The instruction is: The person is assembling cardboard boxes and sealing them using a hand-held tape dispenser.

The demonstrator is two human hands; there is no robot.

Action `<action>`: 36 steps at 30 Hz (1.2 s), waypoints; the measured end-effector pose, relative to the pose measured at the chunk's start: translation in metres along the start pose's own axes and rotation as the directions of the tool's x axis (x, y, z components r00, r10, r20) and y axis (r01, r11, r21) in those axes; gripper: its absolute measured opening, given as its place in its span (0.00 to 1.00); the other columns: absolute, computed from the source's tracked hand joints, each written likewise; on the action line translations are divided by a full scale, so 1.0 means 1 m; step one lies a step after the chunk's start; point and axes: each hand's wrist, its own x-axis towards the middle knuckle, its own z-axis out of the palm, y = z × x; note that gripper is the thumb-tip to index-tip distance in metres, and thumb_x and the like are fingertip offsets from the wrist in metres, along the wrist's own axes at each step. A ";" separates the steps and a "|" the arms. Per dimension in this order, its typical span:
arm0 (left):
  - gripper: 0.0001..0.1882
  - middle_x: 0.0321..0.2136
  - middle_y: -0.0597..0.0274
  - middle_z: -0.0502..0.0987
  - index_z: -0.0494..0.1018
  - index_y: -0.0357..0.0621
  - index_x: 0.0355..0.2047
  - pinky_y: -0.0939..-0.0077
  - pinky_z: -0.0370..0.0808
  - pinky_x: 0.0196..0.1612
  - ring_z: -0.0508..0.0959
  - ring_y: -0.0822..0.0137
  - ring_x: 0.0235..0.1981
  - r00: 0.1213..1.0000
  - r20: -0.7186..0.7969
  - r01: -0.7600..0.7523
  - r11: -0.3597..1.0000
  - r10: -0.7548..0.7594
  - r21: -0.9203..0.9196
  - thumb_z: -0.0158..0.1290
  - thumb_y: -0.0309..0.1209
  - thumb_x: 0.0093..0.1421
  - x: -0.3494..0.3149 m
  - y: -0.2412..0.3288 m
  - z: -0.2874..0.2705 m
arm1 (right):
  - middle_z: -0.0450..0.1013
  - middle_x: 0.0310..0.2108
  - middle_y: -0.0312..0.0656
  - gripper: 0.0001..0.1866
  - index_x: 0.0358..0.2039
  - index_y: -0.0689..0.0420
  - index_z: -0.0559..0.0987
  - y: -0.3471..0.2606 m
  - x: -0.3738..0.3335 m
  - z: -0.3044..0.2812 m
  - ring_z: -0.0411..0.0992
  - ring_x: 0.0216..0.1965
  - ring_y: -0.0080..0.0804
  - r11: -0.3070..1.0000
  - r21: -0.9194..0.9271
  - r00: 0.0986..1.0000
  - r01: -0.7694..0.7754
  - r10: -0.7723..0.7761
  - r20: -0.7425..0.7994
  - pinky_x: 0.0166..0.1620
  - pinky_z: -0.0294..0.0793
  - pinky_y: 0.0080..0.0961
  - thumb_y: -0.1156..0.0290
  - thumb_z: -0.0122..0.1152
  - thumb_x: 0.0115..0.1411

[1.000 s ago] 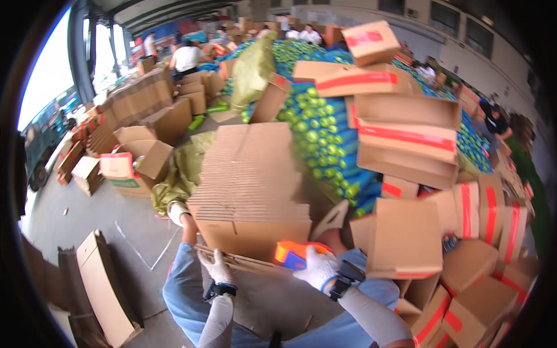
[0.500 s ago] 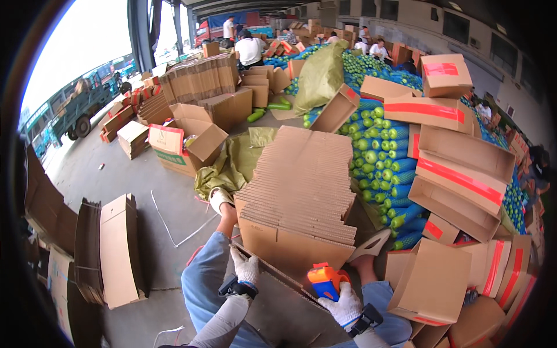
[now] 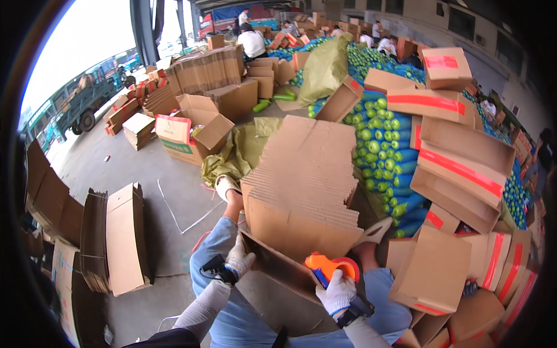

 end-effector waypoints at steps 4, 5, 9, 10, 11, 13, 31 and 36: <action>0.40 0.51 0.43 0.70 0.54 0.40 0.67 0.69 0.71 0.54 0.75 0.53 0.53 0.896 0.227 -0.442 0.801 0.381 0.403 0.51 0.30 0.53 0.033 0.029 -0.067 | 0.76 0.35 0.57 0.40 0.51 0.60 0.64 -0.017 0.005 -0.024 0.77 0.38 0.57 0.844 0.245 0.879 -0.477 0.460 0.123 0.40 0.75 0.48 0.53 0.73 0.45; 0.37 0.46 0.42 0.74 0.55 0.38 0.65 0.65 0.75 0.49 0.78 0.56 0.48 0.790 0.216 -0.558 0.819 0.573 -0.132 0.50 0.31 0.54 0.016 0.033 -0.079 | 0.76 0.35 0.54 0.38 0.49 0.60 0.65 -0.023 0.004 -0.032 0.77 0.37 0.54 0.788 0.326 0.849 -0.522 0.518 0.106 0.40 0.75 0.45 0.55 0.76 0.44; 0.25 0.37 0.45 0.79 0.61 0.36 0.53 0.56 0.77 0.27 0.81 0.46 0.26 0.926 0.363 -0.313 0.748 0.103 0.586 0.53 0.30 0.55 0.037 0.015 -0.024 | 0.76 0.32 0.48 0.36 0.45 0.62 0.66 -0.030 0.005 0.016 0.77 0.34 0.44 0.709 0.424 0.771 -0.564 0.636 -0.040 0.39 0.75 0.39 0.58 0.78 0.45; 0.25 0.37 0.45 0.79 0.61 0.36 0.53 0.56 0.77 0.27 0.81 0.46 0.26 0.913 0.398 -0.327 0.749 0.092 0.577 0.53 0.30 0.55 0.028 0.015 -0.011 | 0.76 0.33 0.46 0.34 0.45 0.62 0.67 -0.025 0.000 0.025 0.76 0.34 0.41 0.623 0.541 0.747 -0.565 0.665 0.014 0.39 0.75 0.37 0.58 0.78 0.46; 0.26 0.37 0.46 0.78 0.62 0.36 0.53 0.56 0.77 0.26 0.82 0.47 0.26 0.929 0.351 -0.342 0.651 0.122 0.678 0.53 0.31 0.55 0.030 0.022 0.008 | 0.76 0.33 0.44 0.32 0.44 0.62 0.69 -0.019 0.006 0.031 0.76 0.34 0.38 0.531 0.656 0.728 -0.537 0.685 0.042 0.40 0.75 0.35 0.58 0.77 0.48; 0.27 0.37 0.47 0.78 0.62 0.36 0.54 0.55 0.78 0.26 0.82 0.48 0.26 0.935 0.323 -0.351 0.533 0.148 0.770 0.53 0.32 0.56 0.024 0.018 0.028 | 0.76 0.34 0.43 0.29 0.43 0.62 0.70 -0.026 0.010 0.017 0.75 0.35 0.35 0.544 0.676 0.748 -0.496 0.664 0.015 0.41 0.74 0.33 0.59 0.76 0.49; 0.36 0.29 0.56 0.78 0.78 0.44 0.23 0.57 0.78 0.33 0.81 0.57 0.34 0.611 0.647 -0.757 0.576 0.456 0.309 0.44 0.68 0.58 -0.024 0.028 -0.002 | 0.75 0.35 0.35 0.39 0.49 0.63 0.73 -0.013 0.025 0.017 0.74 0.34 0.21 0.063 0.945 0.933 -0.322 -0.151 0.328 0.37 0.75 0.20 0.44 0.74 0.49; 0.21 0.23 0.52 0.76 0.74 0.45 0.26 0.55 0.76 0.31 0.79 0.49 0.27 0.716 0.520 -0.668 0.675 0.467 0.313 0.44 0.47 0.66 0.006 0.040 0.038 | 0.75 0.28 0.38 0.34 0.44 0.63 0.74 0.017 0.014 0.016 0.74 0.22 0.24 -0.066 0.992 0.981 -0.105 0.157 0.114 0.23 0.72 0.22 0.45 0.72 0.52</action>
